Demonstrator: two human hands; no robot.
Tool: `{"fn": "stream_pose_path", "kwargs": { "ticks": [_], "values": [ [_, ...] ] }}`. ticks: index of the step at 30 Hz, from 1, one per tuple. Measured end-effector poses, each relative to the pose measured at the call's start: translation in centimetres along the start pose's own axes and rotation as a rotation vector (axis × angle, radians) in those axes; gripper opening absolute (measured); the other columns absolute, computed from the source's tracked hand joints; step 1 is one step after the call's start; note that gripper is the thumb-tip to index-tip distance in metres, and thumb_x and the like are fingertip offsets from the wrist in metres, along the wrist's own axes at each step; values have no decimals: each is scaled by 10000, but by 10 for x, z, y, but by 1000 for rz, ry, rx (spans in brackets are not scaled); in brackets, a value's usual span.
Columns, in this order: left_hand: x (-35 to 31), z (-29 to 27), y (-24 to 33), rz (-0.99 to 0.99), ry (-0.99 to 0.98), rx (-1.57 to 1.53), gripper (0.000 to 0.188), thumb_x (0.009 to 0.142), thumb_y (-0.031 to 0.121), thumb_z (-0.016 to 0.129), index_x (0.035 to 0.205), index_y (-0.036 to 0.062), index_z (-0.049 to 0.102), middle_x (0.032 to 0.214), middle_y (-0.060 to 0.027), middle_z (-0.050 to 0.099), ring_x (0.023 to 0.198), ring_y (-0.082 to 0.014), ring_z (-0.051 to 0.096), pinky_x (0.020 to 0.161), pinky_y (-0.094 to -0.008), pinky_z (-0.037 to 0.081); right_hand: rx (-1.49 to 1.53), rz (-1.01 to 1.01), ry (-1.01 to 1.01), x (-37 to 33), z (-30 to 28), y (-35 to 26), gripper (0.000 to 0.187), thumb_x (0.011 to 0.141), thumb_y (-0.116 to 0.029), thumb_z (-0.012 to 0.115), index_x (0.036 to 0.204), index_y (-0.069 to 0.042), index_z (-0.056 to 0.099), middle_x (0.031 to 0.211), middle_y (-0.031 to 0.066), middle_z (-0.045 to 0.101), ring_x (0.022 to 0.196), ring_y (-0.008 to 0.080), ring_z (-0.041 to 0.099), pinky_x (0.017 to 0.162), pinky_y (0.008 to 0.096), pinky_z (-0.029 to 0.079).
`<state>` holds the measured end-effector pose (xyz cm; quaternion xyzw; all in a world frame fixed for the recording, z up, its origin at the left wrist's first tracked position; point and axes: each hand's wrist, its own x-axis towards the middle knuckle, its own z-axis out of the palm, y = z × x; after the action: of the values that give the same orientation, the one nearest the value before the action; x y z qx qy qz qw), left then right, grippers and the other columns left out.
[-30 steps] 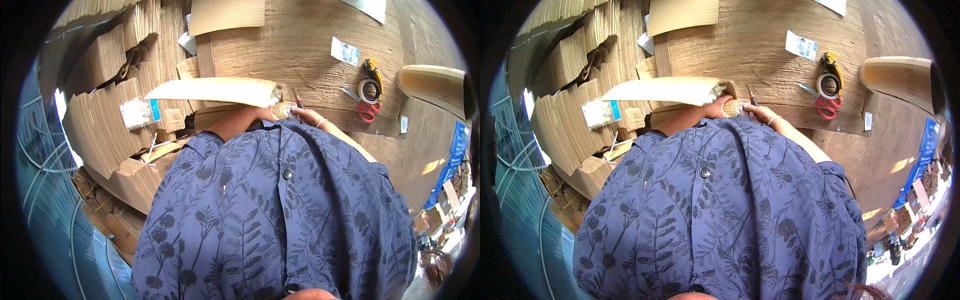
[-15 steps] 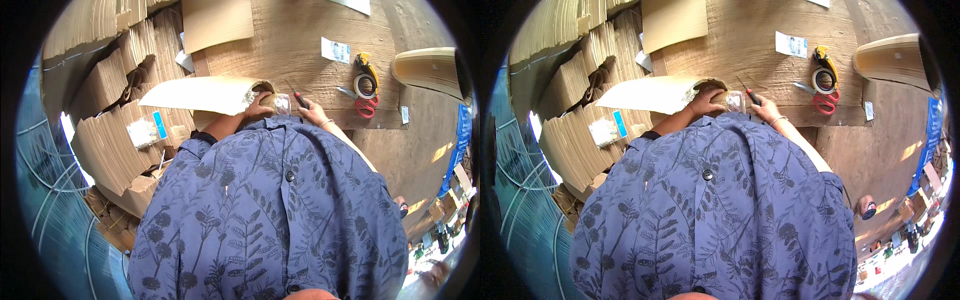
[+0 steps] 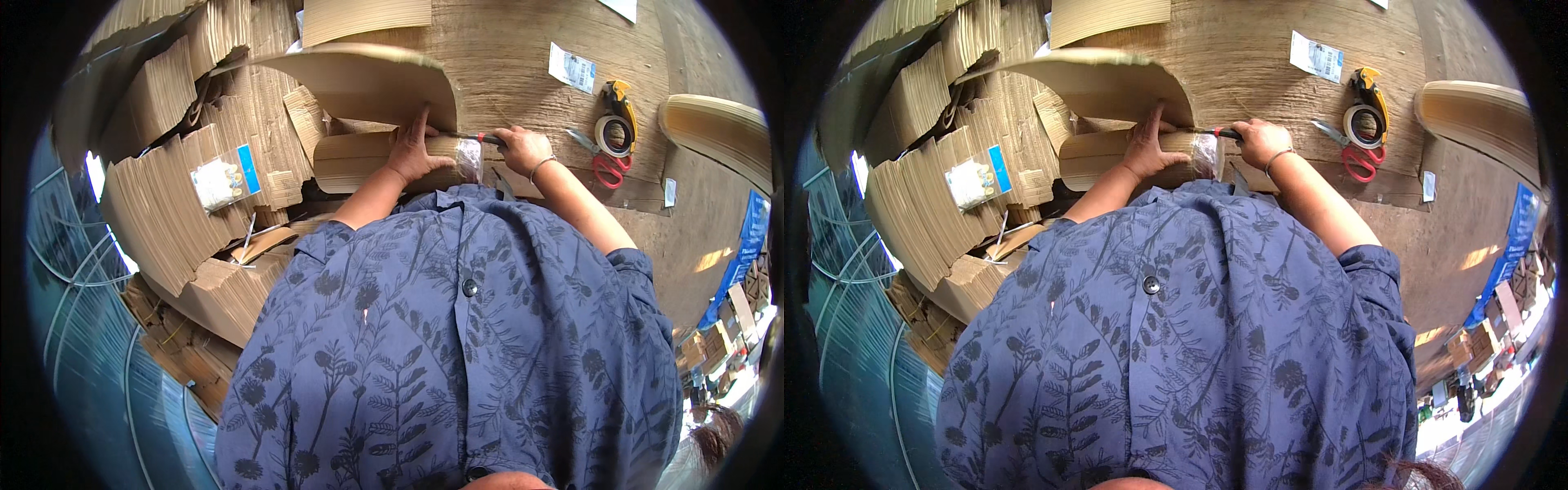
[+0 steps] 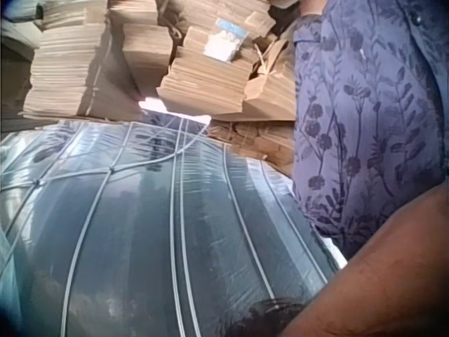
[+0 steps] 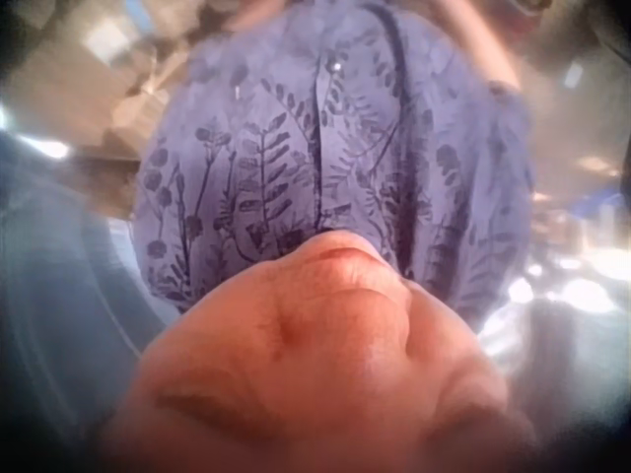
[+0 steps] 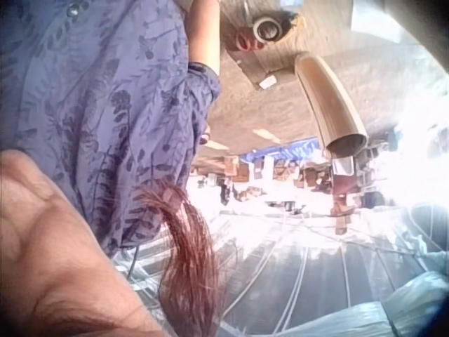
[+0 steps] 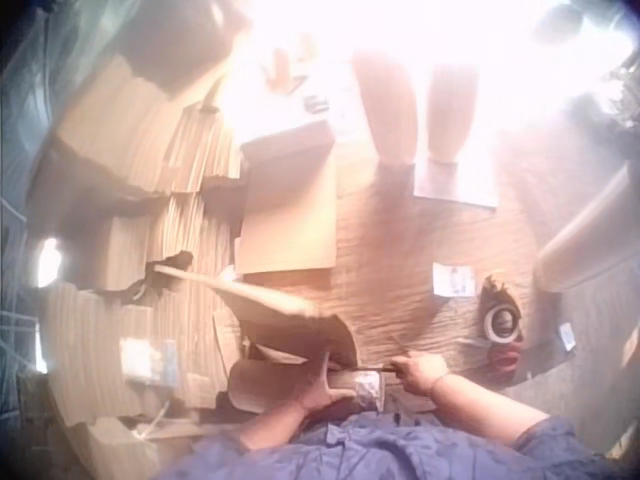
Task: The person repeatedly rolls flat corrugated cardboard sheets into cylindrical tubes, secures the seam with clear packing tape using a handheld dispenser, and trims excess tape with scissors. Finished tubes are placed upright on the work surface.
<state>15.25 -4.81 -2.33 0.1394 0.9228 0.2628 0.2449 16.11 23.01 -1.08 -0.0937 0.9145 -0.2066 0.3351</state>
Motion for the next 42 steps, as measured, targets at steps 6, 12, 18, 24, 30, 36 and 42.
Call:
{"fn": "stream_pose_path", "kwargs": {
  "ticks": [6,12,18,24,30,36,42],
  "values": [
    [-15,9,-1,-8,78,78,1364,531,599,850,1560,157,72,1431,-126,466,1281,-359,437,1081,-547,278,-90,-26,-115,8,-10,0,305,882,-201,542,1170,-220,640,1068,101,681,1007,305,662,839,432,531],
    [-33,9,3,32,56,54,1361,516,584,858,1554,159,88,1569,-152,267,1328,-390,388,1087,-541,291,-110,59,-153,-19,-4,48,353,862,-194,538,1198,-232,638,1056,112,696,985,309,668,805,436,528],
    [-49,1,20,-41,-137,221,1150,480,586,866,1425,115,409,1541,-129,284,1359,-360,309,1093,-525,269,25,-85,-22,-28,8,32,323,879,-292,589,1191,-225,643,1076,105,681,1000,307,659,830,434,529],
    [-65,16,11,95,68,200,1101,455,611,853,1350,101,465,1476,-142,356,1337,-369,331,1106,-523,241,-54,-111,-146,-7,0,0,309,870,-221,535,1156,-217,651,1011,95,693,985,302,664,799,443,535],
    [-72,24,10,147,135,162,1054,460,616,836,1313,110,476,1380,-112,438,1287,-354,380,1084,-519,253,-117,-136,-73,-8,19,20,255,857,-218,547,1085,-188,656,987,114,696,957,319,668,781,458,534],
    [-74,19,18,116,138,153,1047,469,606,835,1341,149,477,1375,-98,433,1283,-344,377,1085,-525,251,614,188,-106,12,29,22,258,814,-276,682,1019,-122,715,834,106,712,762,270,666,685,374,503],
    [-78,14,21,151,98,175,969,503,590,835,1346,234,513,1393,-96,431,1320,-345,356,1086,-536,247,1380,232,-376,59,19,-24,318,771,-193,751,1056,-52,730,870,14,673,716,121,558,667,261,428]
  ]
}}
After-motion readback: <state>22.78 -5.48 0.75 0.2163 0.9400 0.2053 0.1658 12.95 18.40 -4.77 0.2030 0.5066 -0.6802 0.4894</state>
